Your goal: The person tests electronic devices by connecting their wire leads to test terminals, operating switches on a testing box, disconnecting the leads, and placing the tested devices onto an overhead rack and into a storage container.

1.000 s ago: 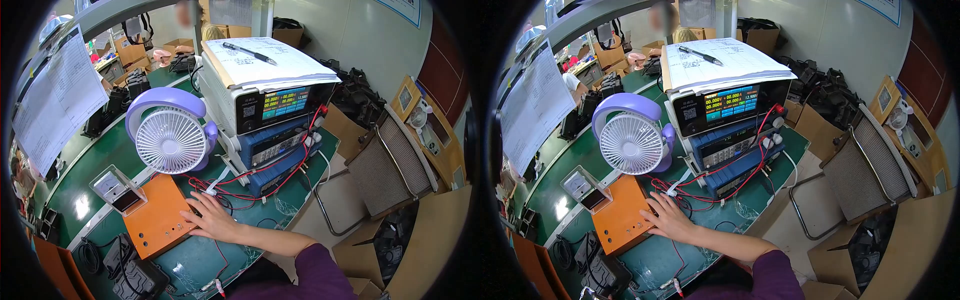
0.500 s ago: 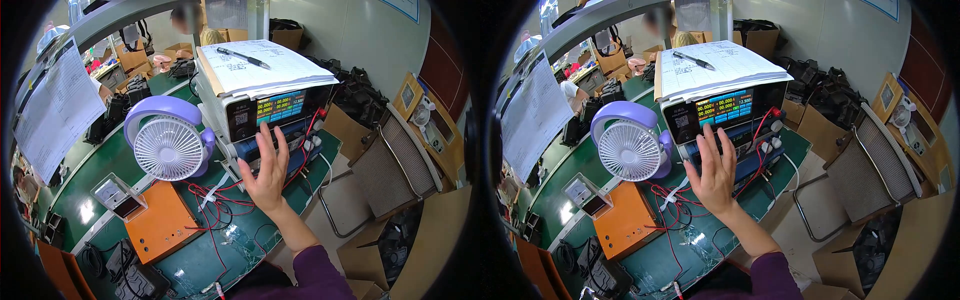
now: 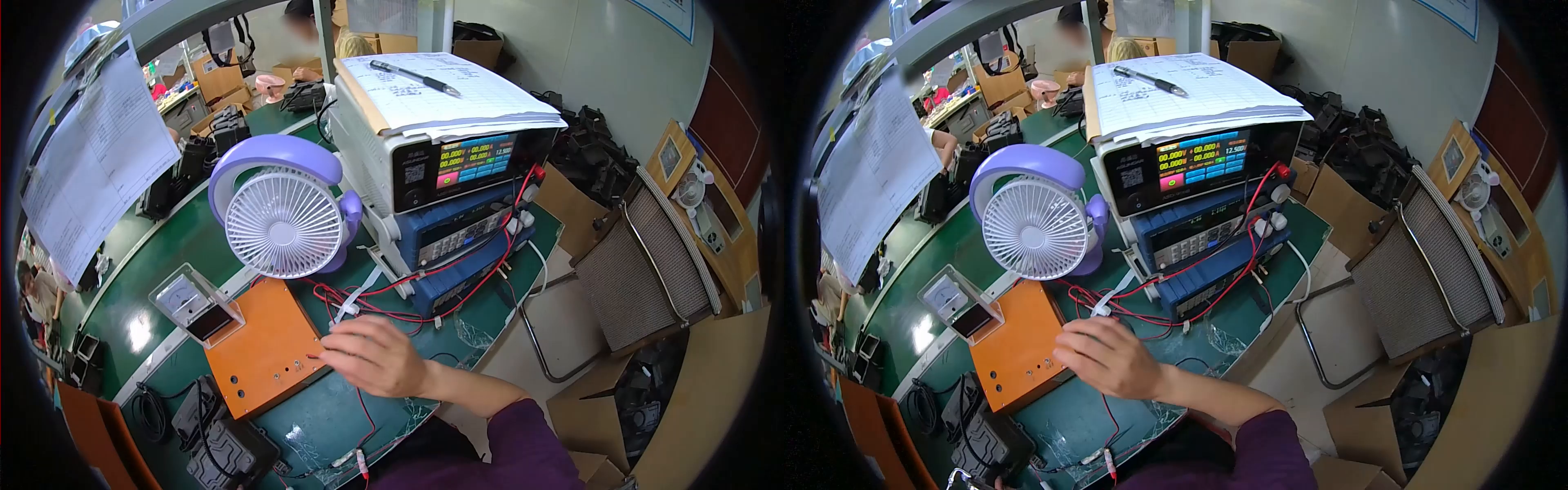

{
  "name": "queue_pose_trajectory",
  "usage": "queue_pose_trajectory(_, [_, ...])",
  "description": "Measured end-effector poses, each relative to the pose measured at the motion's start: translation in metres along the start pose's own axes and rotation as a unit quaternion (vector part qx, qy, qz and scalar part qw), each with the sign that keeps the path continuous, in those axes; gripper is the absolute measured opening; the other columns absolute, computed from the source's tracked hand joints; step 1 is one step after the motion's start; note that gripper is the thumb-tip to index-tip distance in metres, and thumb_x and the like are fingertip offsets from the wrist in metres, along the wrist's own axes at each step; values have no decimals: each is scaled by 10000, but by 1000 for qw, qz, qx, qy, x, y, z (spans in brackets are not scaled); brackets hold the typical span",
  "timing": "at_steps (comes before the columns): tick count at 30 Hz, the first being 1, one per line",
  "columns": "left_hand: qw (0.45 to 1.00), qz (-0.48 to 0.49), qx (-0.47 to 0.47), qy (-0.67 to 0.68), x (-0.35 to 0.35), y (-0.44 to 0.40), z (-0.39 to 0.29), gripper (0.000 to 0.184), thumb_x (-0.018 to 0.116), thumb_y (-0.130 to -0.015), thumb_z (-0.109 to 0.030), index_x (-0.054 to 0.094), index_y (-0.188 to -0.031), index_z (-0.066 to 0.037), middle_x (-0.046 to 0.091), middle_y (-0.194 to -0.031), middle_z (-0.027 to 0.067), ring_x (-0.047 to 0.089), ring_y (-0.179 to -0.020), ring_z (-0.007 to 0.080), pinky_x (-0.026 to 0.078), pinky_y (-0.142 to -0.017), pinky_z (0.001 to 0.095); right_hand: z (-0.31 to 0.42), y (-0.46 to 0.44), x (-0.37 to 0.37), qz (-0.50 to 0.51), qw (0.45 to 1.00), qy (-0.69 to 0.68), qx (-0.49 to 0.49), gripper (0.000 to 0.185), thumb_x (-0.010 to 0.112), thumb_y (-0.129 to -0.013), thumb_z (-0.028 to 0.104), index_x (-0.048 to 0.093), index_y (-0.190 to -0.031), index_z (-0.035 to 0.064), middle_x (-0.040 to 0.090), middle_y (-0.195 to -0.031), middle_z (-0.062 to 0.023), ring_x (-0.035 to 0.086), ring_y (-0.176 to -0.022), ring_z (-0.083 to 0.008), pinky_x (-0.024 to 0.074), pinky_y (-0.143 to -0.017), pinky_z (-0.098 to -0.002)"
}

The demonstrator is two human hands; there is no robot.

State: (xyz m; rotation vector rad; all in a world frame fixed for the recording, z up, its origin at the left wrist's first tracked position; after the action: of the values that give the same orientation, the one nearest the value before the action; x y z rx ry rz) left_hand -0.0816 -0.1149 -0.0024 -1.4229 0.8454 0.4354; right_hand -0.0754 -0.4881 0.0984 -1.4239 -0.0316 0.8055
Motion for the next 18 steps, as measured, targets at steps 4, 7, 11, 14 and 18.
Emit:
queue_pose_trajectory(4, [999, 3, -38, 34, 2, 5, 9, 210, 544, -840, 23, 626, -1029, -19, 321, -1301, 319, 361, -1197, 461, 351, -945, 517, -7, 8, 48, 130, 989, -64, 13, 239, 630, -780, 116, 580, -1002, 42, 540, -1071, -95, 530, -1033, -270, 452, -834, -382])
queue_pose_trajectory(7, [1000, -13, -16, 21, 1, 3, 9, 205, 567, -838, 0, 625, -1033, -20, 333, -1309, 302, 370, -1192, 460, 346, -950, 521, -19, 12, 77, 221, 969, -103, 38, 166, 632, -801, 151, 567, -922, 58, 512, -1009, -90, 524, -955, -271, 457, -784, -387])
queue_pose_trajectory(11, [973, -113, -98, 176, -9, -10, 3, 223, 536, -888, -163, 633, -1019, -10, 471, -1216, 267, 418, -1162, 449, 335, -969, 553, -33, 5, 100, 291, 939, -179, 47, 167, 646, -761, 160, 569, -872, 62, 509, -870, -95, 537, -860, -290, 453, -734, -382])
queue_pose_trajectory(14, [997, 26, -66, 40, 7, 11, 22, 304, 481, -779, 53, 632, -1023, -49, 359, -1387, 179, 299, -1315, 385, 203, -1085, 461, -41, 1, 112, 331, 910, -224, 106, 134, 636, -791, 176, 605, -823, 50, 553, -835, -104, 556, -835, -277, 452, -710, -376])
queue_pose_trajectory(18, [995, -4, -72, 63, 1, 8, 16, 312, 500, -723, 63, 656, -977, -33, 390, -1354, 191, 328, -1275, 413, 252, -1056, 487, -41, -6, 110, 378, 879, -230, 179, 153, 652, -811, 171, 622, -850, 26, 563, -824, -90, 599, -748, -228, 475, -648, -327])
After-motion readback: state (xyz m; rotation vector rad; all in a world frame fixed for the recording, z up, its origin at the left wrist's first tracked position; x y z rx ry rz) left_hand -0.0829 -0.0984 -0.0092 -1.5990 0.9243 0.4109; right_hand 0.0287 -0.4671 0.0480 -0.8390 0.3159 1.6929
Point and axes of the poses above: each hand's wrist, its own y-axis away from the middle knuckle, its own x-axis out of the palm, z = x × y, the point moved 7 cm from there along -y, towards the middle knuckle
